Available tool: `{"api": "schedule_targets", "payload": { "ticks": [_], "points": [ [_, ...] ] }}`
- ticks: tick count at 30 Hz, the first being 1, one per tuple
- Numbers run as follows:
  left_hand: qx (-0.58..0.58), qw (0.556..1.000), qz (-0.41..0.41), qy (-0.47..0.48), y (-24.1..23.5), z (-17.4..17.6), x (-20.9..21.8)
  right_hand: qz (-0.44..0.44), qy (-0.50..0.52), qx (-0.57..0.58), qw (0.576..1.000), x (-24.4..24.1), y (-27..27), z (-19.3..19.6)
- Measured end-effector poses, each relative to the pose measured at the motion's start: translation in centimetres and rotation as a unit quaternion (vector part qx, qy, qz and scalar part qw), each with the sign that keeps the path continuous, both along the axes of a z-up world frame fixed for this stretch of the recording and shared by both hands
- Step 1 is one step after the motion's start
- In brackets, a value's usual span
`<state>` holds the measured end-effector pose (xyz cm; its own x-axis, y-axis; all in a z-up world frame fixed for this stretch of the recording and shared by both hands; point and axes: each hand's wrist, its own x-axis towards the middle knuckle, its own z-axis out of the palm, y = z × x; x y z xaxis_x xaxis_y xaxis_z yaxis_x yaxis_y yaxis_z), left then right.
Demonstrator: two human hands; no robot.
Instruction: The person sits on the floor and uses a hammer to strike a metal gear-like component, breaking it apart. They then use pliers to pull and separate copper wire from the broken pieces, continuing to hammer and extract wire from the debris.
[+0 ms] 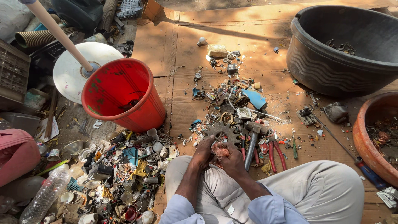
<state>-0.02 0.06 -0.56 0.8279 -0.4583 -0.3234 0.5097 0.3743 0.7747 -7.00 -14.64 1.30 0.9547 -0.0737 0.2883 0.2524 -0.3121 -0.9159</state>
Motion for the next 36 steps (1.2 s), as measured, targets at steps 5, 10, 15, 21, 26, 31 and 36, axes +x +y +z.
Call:
{"api": "schedule_targets", "payload": {
  "ticks": [5,10,15,21,26,31,36],
  "points": [
    [-0.018,0.996,0.063,0.065,-0.2,-3.0,0.7,-0.019,-0.082,-0.164,0.983,-0.5,-0.2,3.7],
    [-0.017,0.992,0.067,0.105,-0.5,-2.2,0.6,-0.004,-0.081,-0.257,0.963,-0.2,-0.1,3.0],
    [0.113,0.989,0.018,0.094,-0.4,-0.7,0.3,0.034,-0.077,-0.232,0.969,0.4,-1.3,2.2],
    [0.14,0.988,0.02,-0.061,-0.8,-3.1,0.5,0.029,-0.069,-0.221,0.972,0.3,-0.8,1.4],
    [0.271,0.953,0.005,-0.138,-0.5,-3.9,0.3,0.014,-0.071,-0.212,0.975,0.4,-0.8,0.9],
    [0.341,0.91,0.021,-0.235,-0.9,-4.6,0.6,-0.04,-0.082,-0.249,0.964,-0.1,0.3,0.6],
    [0.343,0.912,0.021,-0.222,-0.9,-4.8,0.6,-0.071,-0.1,-0.263,0.957,0.2,0.7,-0.1]
  ]
}}
